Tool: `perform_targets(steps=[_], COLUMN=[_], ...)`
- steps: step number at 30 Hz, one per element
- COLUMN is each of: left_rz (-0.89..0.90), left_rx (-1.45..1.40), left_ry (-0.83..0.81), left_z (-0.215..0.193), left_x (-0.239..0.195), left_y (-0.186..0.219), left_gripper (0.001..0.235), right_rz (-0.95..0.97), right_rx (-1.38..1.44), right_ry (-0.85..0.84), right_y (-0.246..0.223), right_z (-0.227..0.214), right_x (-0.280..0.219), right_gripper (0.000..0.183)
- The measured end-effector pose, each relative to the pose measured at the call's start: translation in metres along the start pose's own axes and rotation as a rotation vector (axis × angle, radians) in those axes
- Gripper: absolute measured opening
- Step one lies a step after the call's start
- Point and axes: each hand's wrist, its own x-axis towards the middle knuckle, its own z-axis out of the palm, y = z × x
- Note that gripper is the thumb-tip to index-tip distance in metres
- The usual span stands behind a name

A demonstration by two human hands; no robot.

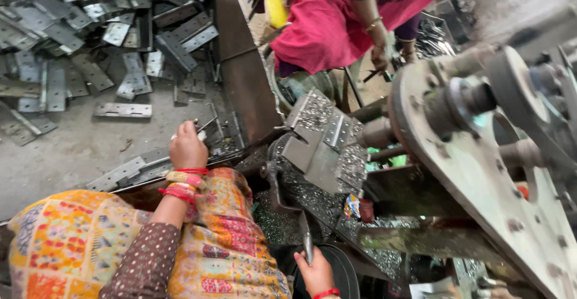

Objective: The person picks up metal brackets and places them into a machine to be processed, repeating this action with several brackets.

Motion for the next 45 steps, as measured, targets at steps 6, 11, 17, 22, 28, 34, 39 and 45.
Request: perform_targets(steps=[6,11,17,22,28,34,39,45], left_rz=[0.107,0.645,1.121,0.913,0.931,0.836,0.827,0.788], left_rx=[-0.308,-0.360,0.069,0.179,0.157,0.155,0.196,0.138], left_ry=[0.057,0.147,-0.115,-0.199,-0.136,-0.214,-0.239,-0.326], left_z=[-0.099,-0.145,-0.102,-0.100,-0.101,-0.065,-0.062,-0.066], left_x=[-0.004,-0.056,-0.125,-0.127,-0.142,-0.119,-0.111,-0.103], left_y=[0.087,0.176,0.234,0.243,0.247,0.263,0.266,0.264], left_gripper=[0.024,0.020,0.044,0.052,0.040,0.033,0.031,0.026], right_rz=[-0.028,-0.016,-0.019,-0.073,-0.058,-0.046,-0.070,-0.099], right_rx=[-0.102,-0.224,-0.203,-0.139,-0.136,-0.125,-0.094,-0.113], right_ry=[-0.044,-0.132,-0.132,-0.143,-0.148,-0.146,-0.100,0.025], right_y=[-0.024,-0.046,-0.047,-0.040,-0.050,-0.055,-0.026,0.008], right_z=[-0.014,-0.037,-0.036,-0.036,-0.039,-0.043,-0.018,0.054], right_x=[-0.007,-0.005,-0.007,-0.007,-0.008,-0.013,-0.005,0.003], right_gripper=[0.035,0.046,0.046,0.051,0.053,0.048,0.045,0.038])
